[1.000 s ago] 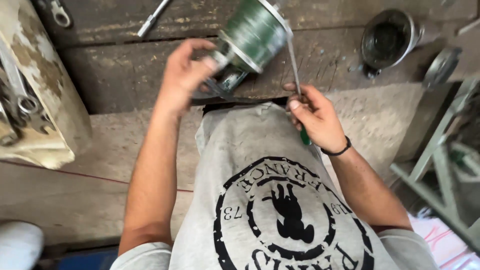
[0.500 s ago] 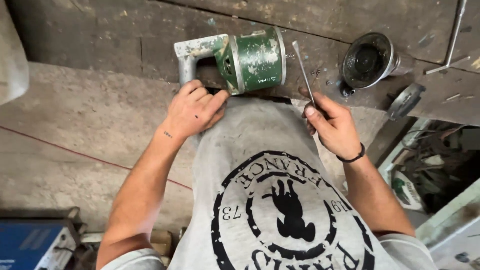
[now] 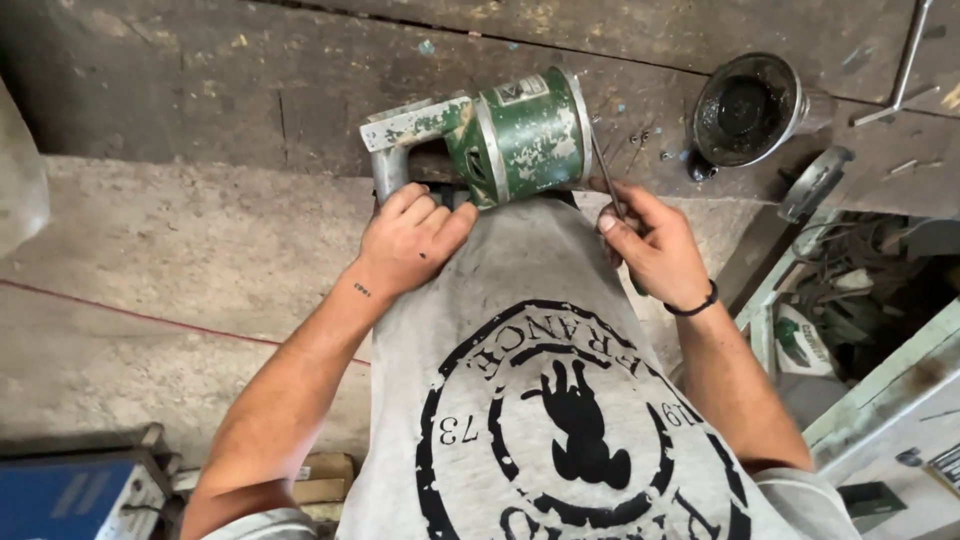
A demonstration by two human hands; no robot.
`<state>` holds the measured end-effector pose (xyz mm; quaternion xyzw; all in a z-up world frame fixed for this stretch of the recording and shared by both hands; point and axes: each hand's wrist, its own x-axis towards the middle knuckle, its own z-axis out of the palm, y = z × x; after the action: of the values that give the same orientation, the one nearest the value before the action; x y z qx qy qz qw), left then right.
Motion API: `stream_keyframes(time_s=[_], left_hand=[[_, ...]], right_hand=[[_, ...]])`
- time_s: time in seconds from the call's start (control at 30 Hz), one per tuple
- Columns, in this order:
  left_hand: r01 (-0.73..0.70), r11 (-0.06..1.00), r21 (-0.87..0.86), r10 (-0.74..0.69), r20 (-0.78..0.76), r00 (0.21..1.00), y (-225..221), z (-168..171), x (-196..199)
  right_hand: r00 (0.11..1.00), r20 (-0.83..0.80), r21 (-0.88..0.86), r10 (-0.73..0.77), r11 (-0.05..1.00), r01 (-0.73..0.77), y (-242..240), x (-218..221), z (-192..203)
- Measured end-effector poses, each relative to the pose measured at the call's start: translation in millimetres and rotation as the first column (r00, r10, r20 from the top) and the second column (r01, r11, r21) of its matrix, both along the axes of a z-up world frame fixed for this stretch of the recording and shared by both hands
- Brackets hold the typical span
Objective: Disassembling a green motor housing using a screwdriver on a wooden workbench to inspect or repair internal components.
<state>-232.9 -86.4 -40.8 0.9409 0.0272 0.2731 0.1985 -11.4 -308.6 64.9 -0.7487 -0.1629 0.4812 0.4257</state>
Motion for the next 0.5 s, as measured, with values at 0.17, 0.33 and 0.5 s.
stream_keyframes(time_s=[0.17, 0.33, 0.5], left_hand=[[0.057, 0.998, -0.025, -0.058, -0.02, 0.998, 8.2, 3.6, 0.8], [0.183, 0.982, -0.052, -0.186, -0.048, 0.981, 25.5, 9.9, 9.7], [0.344, 0.938, -0.044, -0.346, -0.19, 0.919, 50.1, 17.3, 12.0]], right_hand=[[0.981, -0.078, 0.037, -0.175, 0.983, 0.179, -19.3, -15.3, 11.9], [0.905, -0.237, 0.055, -0.354, 0.925, 0.376, -57.8, -72.0, 1.1], [0.842, -0.227, -0.085, -0.489, 0.871, 0.483, -69.6, -166.7, -14.4]])
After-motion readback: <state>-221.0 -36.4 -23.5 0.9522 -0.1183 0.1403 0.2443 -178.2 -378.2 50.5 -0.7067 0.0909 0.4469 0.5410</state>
